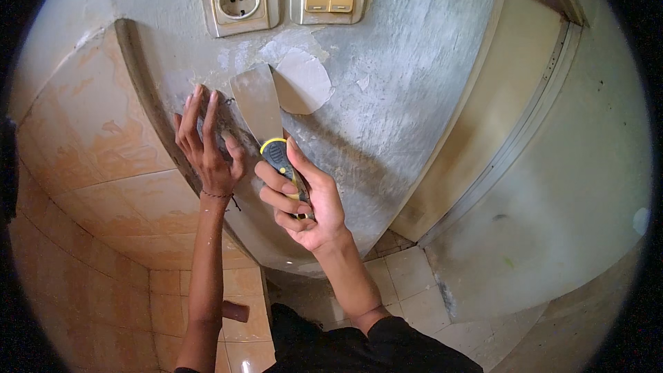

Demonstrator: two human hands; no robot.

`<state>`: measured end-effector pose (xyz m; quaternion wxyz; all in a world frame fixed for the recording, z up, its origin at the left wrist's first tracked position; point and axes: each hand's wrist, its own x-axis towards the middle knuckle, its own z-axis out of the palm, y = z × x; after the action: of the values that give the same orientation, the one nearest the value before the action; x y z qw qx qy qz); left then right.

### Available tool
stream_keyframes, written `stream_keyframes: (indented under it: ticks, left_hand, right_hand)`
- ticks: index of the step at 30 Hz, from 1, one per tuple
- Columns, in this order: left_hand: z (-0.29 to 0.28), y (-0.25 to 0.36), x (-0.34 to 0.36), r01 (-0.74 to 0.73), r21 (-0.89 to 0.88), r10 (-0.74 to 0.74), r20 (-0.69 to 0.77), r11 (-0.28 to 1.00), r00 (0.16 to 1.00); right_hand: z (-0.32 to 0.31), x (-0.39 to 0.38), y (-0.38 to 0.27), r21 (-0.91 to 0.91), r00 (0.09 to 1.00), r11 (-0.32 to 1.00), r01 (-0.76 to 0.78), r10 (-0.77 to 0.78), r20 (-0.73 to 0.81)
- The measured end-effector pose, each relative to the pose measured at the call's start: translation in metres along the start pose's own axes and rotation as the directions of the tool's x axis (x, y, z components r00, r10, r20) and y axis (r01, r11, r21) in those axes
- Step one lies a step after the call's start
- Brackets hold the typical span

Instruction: The person scrapes and smooths plaster on a wall near electrical outlets using a scraper.

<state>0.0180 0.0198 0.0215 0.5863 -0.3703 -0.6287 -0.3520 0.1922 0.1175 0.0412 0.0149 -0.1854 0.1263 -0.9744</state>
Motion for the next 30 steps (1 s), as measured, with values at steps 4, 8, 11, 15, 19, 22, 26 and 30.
stream_keyframes:
  ticks: [4, 8, 11, 15, 19, 22, 26, 30]
  left_hand:
    - [0.003, 0.001, 0.0, 0.001, -0.018, -0.001, -0.007, 1.0, 1.0]
    - [0.004, 0.001, 0.0, -0.004, -0.013, 0.004, -0.014, 1.0, 1.0]
    - [0.001, 0.003, 0.001, -0.003, -0.02, 0.003, 0.006, 1.0, 1.0]
    - [0.002, 0.001, 0.003, -0.014, -0.016, 0.014, -0.02, 1.0, 1.0]
    - [0.002, 0.0, 0.0, -0.005, -0.01, 0.005, -0.018, 1.0, 1.0]
    - [-0.001, 0.004, 0.0, 0.006, -0.022, -0.006, -0.005, 1.0, 1.0]
    - [-0.001, 0.002, 0.0, 0.003, -0.016, -0.003, -0.002, 1.0, 1.0]
    - [0.002, 0.002, 0.001, -0.003, -0.012, 0.002, -0.018, 1.0, 1.0]
  right_hand:
    - [0.0, -0.003, -0.003, -0.007, 1.0, 1.0, -0.002, 0.002, -0.024]
    - [-0.001, -0.002, -0.005, -0.026, 1.0, 1.0, -0.016, 0.016, -0.005]
    - [-0.006, -0.001, -0.006, -0.037, 1.0, 0.999, -0.019, 0.018, -0.016]
    - [-0.002, -0.001, -0.01, -0.103, 0.999, 0.995, -0.019, 0.015, -0.036]
    - [-0.007, -0.003, -0.011, -0.17, 0.998, 0.985, -0.028, 0.018, -0.06]
    - [-0.008, -0.003, -0.013, -0.148, 0.999, 0.989, -0.028, 0.024, -0.026]
    - [-0.007, -0.004, -0.013, -0.162, 0.999, 0.986, -0.027, 0.021, -0.04]
    - [-0.008, -0.003, -0.016, -0.172, 0.999, 0.985, -0.031, 0.027, -0.029]
